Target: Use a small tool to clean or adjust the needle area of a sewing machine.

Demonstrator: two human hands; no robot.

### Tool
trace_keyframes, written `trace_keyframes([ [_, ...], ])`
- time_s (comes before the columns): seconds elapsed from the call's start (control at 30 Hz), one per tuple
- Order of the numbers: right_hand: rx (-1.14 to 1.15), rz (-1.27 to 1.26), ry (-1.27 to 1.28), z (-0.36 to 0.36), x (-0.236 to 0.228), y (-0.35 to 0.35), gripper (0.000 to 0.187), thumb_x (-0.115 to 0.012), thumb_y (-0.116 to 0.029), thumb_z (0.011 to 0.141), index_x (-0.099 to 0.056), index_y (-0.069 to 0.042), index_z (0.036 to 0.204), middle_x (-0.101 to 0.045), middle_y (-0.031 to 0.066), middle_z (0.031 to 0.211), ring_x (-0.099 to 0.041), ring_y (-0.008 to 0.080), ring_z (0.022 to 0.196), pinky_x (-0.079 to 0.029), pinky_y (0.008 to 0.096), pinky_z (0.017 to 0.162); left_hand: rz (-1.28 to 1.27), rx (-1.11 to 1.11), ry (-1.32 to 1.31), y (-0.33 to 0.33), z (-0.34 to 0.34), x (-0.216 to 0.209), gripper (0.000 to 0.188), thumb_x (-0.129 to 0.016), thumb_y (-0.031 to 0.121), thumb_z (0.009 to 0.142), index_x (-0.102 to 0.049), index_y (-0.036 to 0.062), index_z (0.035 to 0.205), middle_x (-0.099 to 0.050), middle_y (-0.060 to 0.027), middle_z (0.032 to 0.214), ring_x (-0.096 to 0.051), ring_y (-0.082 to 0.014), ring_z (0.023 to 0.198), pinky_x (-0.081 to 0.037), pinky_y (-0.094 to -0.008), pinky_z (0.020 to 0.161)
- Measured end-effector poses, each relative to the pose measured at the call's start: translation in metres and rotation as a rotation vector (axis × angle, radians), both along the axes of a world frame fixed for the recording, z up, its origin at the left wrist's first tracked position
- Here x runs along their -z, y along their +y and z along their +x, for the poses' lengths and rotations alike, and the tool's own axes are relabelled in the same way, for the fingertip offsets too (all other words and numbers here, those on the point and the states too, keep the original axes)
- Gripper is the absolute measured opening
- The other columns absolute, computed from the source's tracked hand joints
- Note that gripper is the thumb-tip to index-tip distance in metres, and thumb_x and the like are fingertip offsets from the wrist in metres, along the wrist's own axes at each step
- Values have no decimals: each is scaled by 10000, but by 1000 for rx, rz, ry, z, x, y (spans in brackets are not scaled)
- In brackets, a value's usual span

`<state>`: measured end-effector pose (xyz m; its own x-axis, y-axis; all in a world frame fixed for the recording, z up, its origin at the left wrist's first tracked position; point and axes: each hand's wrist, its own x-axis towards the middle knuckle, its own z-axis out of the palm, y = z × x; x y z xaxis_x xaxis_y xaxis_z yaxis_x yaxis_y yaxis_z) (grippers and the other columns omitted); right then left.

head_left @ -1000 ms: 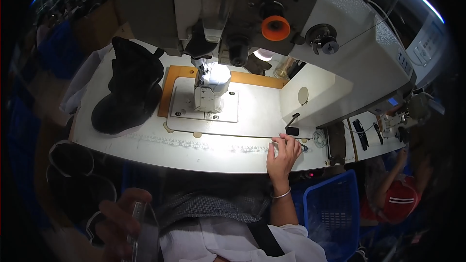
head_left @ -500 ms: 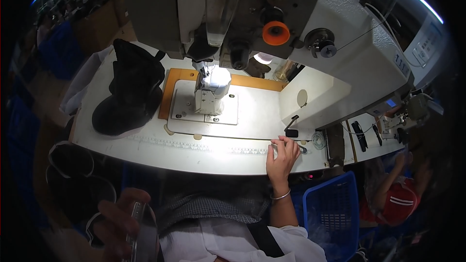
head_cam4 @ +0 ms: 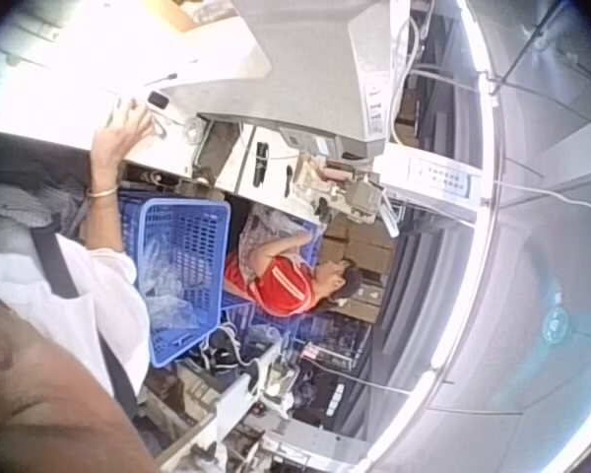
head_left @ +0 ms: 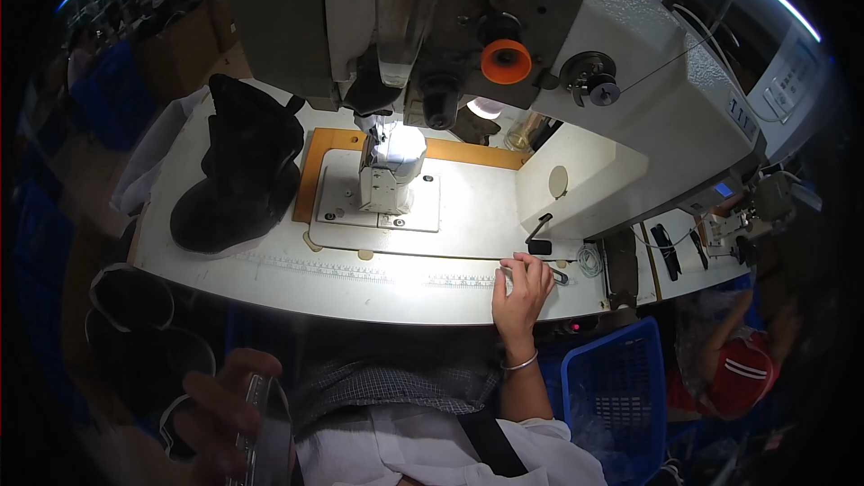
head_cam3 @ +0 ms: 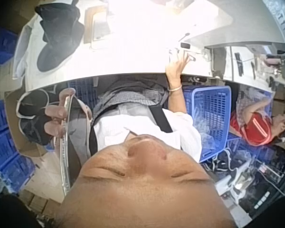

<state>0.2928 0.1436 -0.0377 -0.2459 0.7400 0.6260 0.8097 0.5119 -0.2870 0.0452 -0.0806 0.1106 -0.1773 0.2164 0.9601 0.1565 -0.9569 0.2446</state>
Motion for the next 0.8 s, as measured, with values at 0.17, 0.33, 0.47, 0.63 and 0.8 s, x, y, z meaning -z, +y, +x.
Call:
trace_keyframes([
  [0.17,-5,1,-2,-1,0,0,202,-737,-94,757,-676,-66,947,-578,95,1073,-513,304,1084,-346,485,1024,6,-8,-19,0,2,-2,348,-550,463,960,-566,497,1306,-535,-21,1292,-497,-320,1179,-394,-721,994],
  [0.33,-6,-3,-8,1,0,1,196,-739,-94,757,-674,-64,940,-582,95,1059,-521,298,1076,-347,482,1025,-7,-10,-31,0,4,-3,353,-549,474,959,-562,497,1311,-534,-24,1291,-495,-322,1181,-391,-725,992],
  [0.47,-12,2,-4,-1,0,1,194,-740,-94,757,-672,-63,936,-583,96,1055,-523,296,1076,-350,480,1023,-11,-19,-32,-2,3,-4,360,-543,491,959,-557,498,1318,-530,-29,1294,-493,-324,1183,-387,-728,992],
  [0.63,-5,-12,-3,2,2,1,187,-735,-92,762,-664,-63,932,-586,96,1048,-527,297,1059,-367,470,1004,9,-2,-45,0,3,0,368,-536,498,960,-553,492,1328,-527,-38,1296,-493,-326,1185,-387,-728,992],
  [0.8,-28,-11,3,-1,0,1,170,-720,-84,779,-649,-64,933,-600,98,1052,-540,304,1050,-375,455,989,30,-8,-21,-2,0,1,374,-534,497,962,-551,485,1335,-529,-43,1296,-496,-329,1184,-390,-726,990],
])
